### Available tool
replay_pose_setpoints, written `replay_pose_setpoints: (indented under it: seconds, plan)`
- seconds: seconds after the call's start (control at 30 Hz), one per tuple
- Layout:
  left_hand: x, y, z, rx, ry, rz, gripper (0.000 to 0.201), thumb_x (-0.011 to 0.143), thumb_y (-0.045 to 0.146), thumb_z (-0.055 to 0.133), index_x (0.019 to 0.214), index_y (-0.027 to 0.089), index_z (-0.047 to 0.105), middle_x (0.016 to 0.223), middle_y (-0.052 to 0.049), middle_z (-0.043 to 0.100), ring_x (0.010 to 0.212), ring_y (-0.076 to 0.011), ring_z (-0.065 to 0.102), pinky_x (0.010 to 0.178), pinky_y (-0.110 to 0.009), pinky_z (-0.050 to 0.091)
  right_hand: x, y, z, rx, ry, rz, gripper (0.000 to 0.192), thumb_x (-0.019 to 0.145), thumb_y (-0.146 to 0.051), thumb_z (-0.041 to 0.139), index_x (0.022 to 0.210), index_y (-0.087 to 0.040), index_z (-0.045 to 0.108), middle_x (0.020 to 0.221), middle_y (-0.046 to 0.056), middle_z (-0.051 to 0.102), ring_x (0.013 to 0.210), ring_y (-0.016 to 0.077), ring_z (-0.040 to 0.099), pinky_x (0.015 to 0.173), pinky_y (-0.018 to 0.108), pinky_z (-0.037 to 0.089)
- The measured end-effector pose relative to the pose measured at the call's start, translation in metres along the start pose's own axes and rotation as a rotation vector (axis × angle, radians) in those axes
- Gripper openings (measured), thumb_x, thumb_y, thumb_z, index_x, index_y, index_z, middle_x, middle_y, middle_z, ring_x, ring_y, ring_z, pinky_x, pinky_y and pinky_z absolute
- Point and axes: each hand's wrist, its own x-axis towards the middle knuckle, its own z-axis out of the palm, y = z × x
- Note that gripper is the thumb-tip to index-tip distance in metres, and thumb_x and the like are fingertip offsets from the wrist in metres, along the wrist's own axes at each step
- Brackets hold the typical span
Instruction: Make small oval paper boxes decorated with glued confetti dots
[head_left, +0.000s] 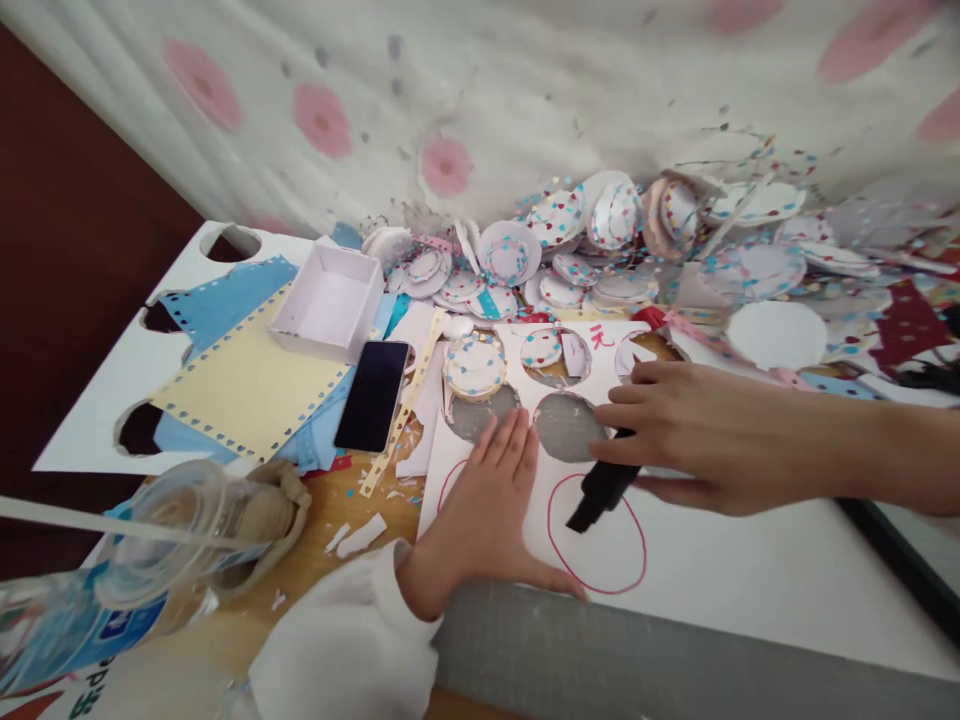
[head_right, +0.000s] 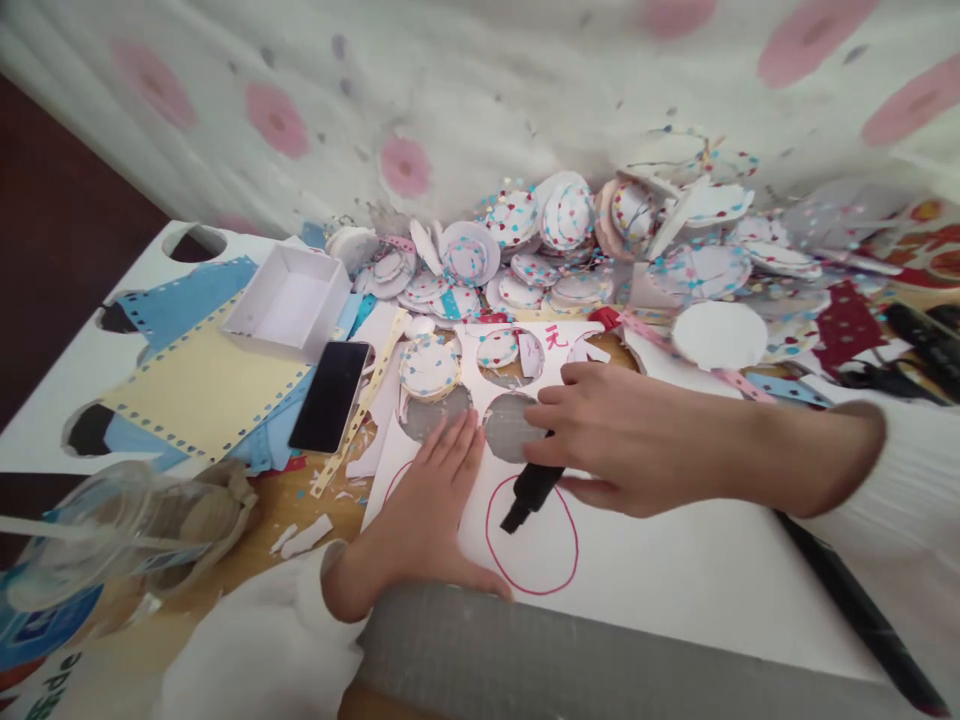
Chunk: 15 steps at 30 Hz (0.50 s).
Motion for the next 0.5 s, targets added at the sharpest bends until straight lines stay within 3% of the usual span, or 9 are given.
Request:
replay_pose_setpoints:
  seconds: [0.1, 0.3, 0.5]
  plan:
    - [0.0, 0.001, -0.004, -0.021, -0.01, -0.003, 0.129, 0.064, 0.09, 0.043, 0.149, -0.001, 0.007, 0.158, -0.027, 0.001, 0.148, -0.0354, -0.004, 0.121, -0.053, 0.007, 0.014, 0.006, -0.004, 0.005, -0.15, -0.073, 0.027, 0.087, -0.05, 0.057, 0.083, -0.026, 0.067, 0.073, 0.003, 0.063, 0.064, 0.0222, 0.057, 0.062, 0.036, 0.032]
    - [0.0, 0.004, -0.012, -0.06, -0.012, -0.026, 0.121, 0.069, 0.086, 0.044, 0.15, 0.002, 0.01, 0.158, -0.025, 0.005, 0.148, -0.0334, 0.0, 0.122, -0.051, 0.009, 0.037, 0.015, -0.001, -0.005, -0.174, -0.076, 0.029, 0.084, -0.049, 0.062, 0.072, -0.024, 0.069, 0.067, 0.003, 0.063, 0.057, 0.0193, 0.055, 0.056, 0.034, 0.028]
    - [0.0, 0.0, -0.005, -0.063, -0.017, -0.024, 0.124, 0.067, 0.087, 0.045, 0.149, 0.001, 0.009, 0.158, -0.025, 0.002, 0.148, -0.0335, -0.003, 0.122, -0.051, 0.006, 0.05, 0.015, 0.002, -0.034, -0.198, -0.119, 0.026, 0.079, -0.05, 0.067, 0.073, -0.025, 0.067, 0.068, 0.001, 0.065, 0.057, 0.0198, 0.057, 0.056, 0.035, 0.031]
